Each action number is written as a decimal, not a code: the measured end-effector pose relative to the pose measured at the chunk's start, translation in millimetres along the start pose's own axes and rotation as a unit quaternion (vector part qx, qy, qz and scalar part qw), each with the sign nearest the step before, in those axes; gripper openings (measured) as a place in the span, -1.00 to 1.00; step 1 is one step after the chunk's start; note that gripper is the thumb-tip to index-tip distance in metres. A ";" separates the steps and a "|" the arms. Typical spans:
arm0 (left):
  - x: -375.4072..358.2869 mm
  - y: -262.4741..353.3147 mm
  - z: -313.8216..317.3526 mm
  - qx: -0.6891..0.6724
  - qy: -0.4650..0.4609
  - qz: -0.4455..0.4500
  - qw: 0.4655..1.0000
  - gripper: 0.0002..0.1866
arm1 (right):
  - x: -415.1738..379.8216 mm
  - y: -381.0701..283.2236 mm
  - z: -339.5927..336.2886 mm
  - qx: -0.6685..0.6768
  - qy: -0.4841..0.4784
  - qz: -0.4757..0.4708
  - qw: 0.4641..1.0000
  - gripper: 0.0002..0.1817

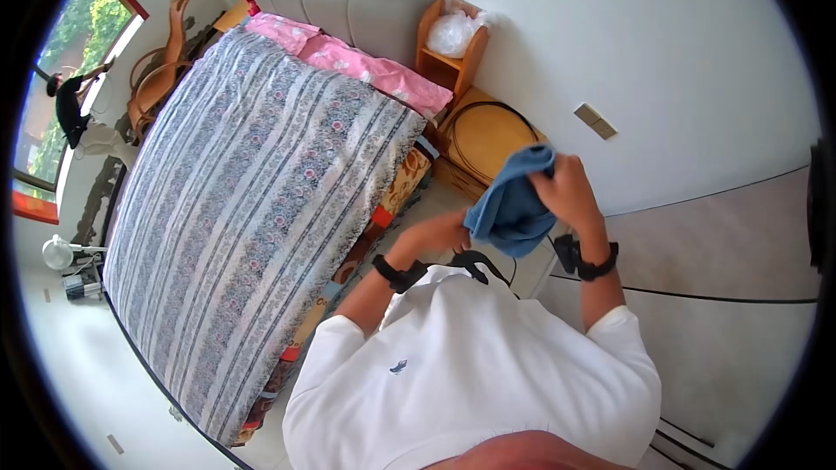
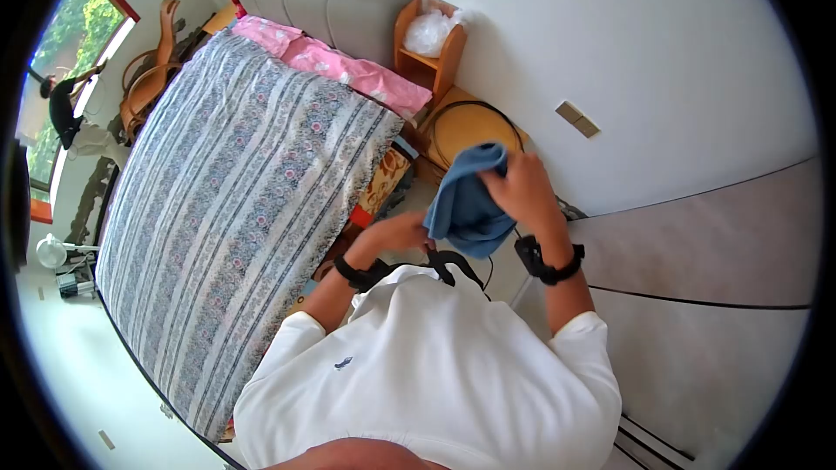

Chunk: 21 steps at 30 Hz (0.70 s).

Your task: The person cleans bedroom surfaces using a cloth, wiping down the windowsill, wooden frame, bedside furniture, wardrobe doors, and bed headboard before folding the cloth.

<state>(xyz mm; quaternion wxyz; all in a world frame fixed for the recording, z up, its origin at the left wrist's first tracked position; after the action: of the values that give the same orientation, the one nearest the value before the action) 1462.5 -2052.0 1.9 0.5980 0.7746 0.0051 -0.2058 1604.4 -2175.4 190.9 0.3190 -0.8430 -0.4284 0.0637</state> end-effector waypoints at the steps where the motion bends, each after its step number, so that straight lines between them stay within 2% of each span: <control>1: 4.9 2.5 -7.4 -0.246 -0.099 0.108 0.958 -0.56 | 10.7 15.0 5.2 -0.006 -0.004 0.003 1.000 -0.68; 2: 4.1 14.9 -20.1 -0.291 -0.108 0.139 0.940 -0.41 | 23.3 36.0 10.9 0.018 -0.007 0.059 0.998 -0.67; 3: 4.0 22.8 -31.2 -0.294 -0.106 0.141 0.939 -0.41 | 33.5 54.8 16.6 0.043 -0.011 0.113 0.993 -0.64; 4: 3.0 25.8 -47.7 -0.356 -0.002 0.153 0.922 -0.40 | 37.6 68.4 26.2 0.084 -0.066 0.137 0.985 -0.59; 5: 1.6 22.1 -61.5 -0.415 0.105 0.158 0.890 -0.39 | 38.3 78.0 37.0 0.087 -0.075 0.139 0.984 -0.59; 6: 13.4 14.9 -69.0 -0.406 0.201 0.169 0.875 -0.38 | 34.8 84.0 53.4 0.195 -0.105 0.115 0.968 -0.55; 7: 25.7 -0.3 -73.6 -0.408 0.206 0.159 0.875 -0.38 | 33.9 92.8 70.2 0.304 -0.130 0.090 0.940 -0.50; 8: 34.6 -13.6 -83.1 -0.272 0.267 0.138 0.914 -0.38 | 36.6 102.6 87.8 0.380 -0.171 0.115 0.902 -0.43; 9: 43.7 -25.0 -89.8 -0.129 0.319 0.113 0.932 -0.38 | 44.9 110.9 100.1 0.386 -0.176 0.117 0.898 -0.43; 10: 50.0 -17.0 -89.9 -0.321 0.237 0.065 0.915 -0.50 | 57.9 105.2 114.9 0.525 -0.206 0.140 0.814 -0.43; 11: 54.2 -11.2 -93.9 -0.322 0.241 0.059 0.914 -0.50 | 72.0 100.9 127.0 0.649 -0.230 0.161 0.708 -0.43; 12: 60.0 -8.3 -98.6 -0.324 0.256 0.038 0.910 -0.57 | 92.0 123.4 149.0 0.615 -0.171 0.140 0.757 -0.46; 13: 68.8 -6.5 -102.6 -0.328 0.270 0.018 0.905 -0.60 | 111.1 141.2 176.2 0.617 -0.175 0.140 0.754 -0.46; 14: 83.7 -13.1 -107.4 -0.336 0.309 0.114 0.882 -0.60 | 132.2 163.4 197.9 0.644 -0.095 0.160 0.742 -0.47; 15: 99.1 -21.3 -114.2 -0.340 0.317 0.111 0.878 -0.60 | 147.8 178.6 206.7 0.665 -0.017 0.181 0.725 -0.49; 16: 116.9 -35.0 -128.7 -0.351 0.319 0.010 0.880 -0.61 | 166.6 178.1 204.3 0.667 -0.028 0.180 0.723 -0.49; 17: 128.3 -43.4 -142.5 -0.357 0.316 -0.093 0.874 -0.61 | 185.9 173.8 197.1 0.705 -0.016 0.188 0.684 -0.51; 18: 141.1 -41.6 -151.0 -0.408 0.344 -0.056 0.844 -0.61 | 199.6 171.7 191.2 0.741 -0.001 0.200 0.640 -0.54; 19: 150.3 -36.8 -157.6 -0.406 0.347 -0.069 0.843 -0.61 | 210.6 175.8 190.3 0.747 -0.003 0.209 0.631 -0.54; 21: 170.1 -16.9 -186.8 -0.307 0.395 -0.056 0.864 -0.58 | 243.7 197.7 187.4 0.619 0.054 0.241 0.745 -0.57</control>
<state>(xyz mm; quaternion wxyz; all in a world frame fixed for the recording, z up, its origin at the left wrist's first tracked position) 1672.3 -1914.2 -31.6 0.7412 0.5665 0.3473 0.0956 1820.1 -1983.9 -33.5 0.7674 -0.5378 -0.0593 0.3439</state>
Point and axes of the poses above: each hand's wrist, its own x-axis towards the middle knuckle, its own z-axis out of the palm, y = z × x, the point moved 4 cm from there along x, towards the middle knuckle, and after that the axes turned 1 degree about -x, right-handed, at the moved point
